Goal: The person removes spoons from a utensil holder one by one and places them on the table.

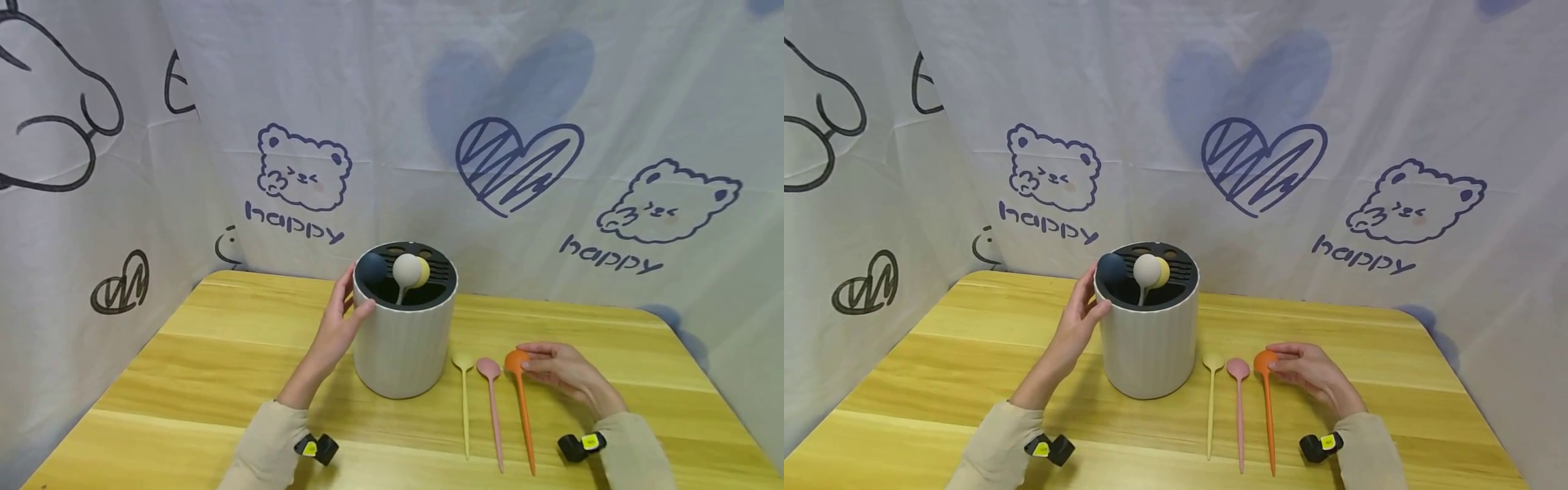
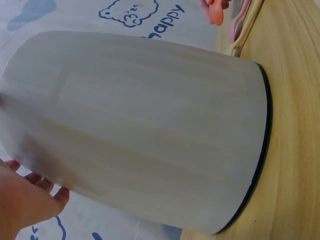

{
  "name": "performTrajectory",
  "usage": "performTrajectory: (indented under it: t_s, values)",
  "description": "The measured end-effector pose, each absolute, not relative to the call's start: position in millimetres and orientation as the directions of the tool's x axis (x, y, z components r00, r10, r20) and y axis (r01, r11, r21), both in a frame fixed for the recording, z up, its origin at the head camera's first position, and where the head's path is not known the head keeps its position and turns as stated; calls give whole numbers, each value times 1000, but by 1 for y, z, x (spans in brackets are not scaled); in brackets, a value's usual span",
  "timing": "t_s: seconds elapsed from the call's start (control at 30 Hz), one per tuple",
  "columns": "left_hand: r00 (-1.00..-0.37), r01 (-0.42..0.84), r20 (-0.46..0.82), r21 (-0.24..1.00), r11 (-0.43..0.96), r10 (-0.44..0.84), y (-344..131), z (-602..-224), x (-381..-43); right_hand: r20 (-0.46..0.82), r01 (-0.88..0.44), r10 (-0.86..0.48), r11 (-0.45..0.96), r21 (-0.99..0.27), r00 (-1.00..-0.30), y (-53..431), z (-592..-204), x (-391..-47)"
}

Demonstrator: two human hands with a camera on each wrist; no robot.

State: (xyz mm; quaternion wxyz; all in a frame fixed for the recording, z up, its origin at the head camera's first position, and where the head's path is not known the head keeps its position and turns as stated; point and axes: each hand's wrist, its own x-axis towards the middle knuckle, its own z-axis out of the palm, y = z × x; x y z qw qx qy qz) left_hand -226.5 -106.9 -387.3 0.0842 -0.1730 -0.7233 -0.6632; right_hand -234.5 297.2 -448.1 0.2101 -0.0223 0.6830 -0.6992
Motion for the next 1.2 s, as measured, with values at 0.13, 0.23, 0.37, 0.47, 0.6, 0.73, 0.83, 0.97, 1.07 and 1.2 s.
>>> performTrajectory:
  t_s: [0.13, 0.23, 0.37, 0.47, 0.6, 0.73, 0.83, 0.97, 1.07, 1.2]
  values:
    - [-926, 363, 352, 930, 62, 136, -107, -387, -226, -261, 284, -344, -16, -959, -902, 299, -452, -235]
    - [-925, 365, 354, 929, 62, 134, -107, -386, -227, -269, 295, -353, -23, -955, -896, 300, -454, -235]
    - [-924, 369, 358, 927, 63, 134, -107, -386, -227, -280, 305, -345, -20, -952, -896, 299, -456, -236]
    - [-924, 370, 360, 927, 66, 133, -107, -386, -227, -282, 304, -343, -13, -952, -896, 298, -457, -236]
    - [-923, 372, 362, 926, 63, 131, -107, -386, -227, -282, 299, -345, 4, -954, -895, 298, -457, -236]
    - [-922, 374, 365, 925, 58, 133, -107, -387, -227, -286, 293, -336, 31, -956, -897, 298, -458, -236]
    - [-920, 379, 368, 924, 57, 135, -106, -387, -227, -285, 285, -331, 50, -957, -900, 298, -459, -236]
    - [-918, 382, 372, 922, 59, 135, -106, -387, -227, -286, 275, -324, 81, -958, -902, 298, -459, -236]
    - [-919, 382, 371, 922, 59, 135, -106, -387, -227, -293, 263, -294, 139, -955, -910, 296, -460, -236]
    - [-919, 381, 371, 923, 59, 132, -106, -387, -226, -292, 233, -205, 270, -934, -934, 291, -459, -235]
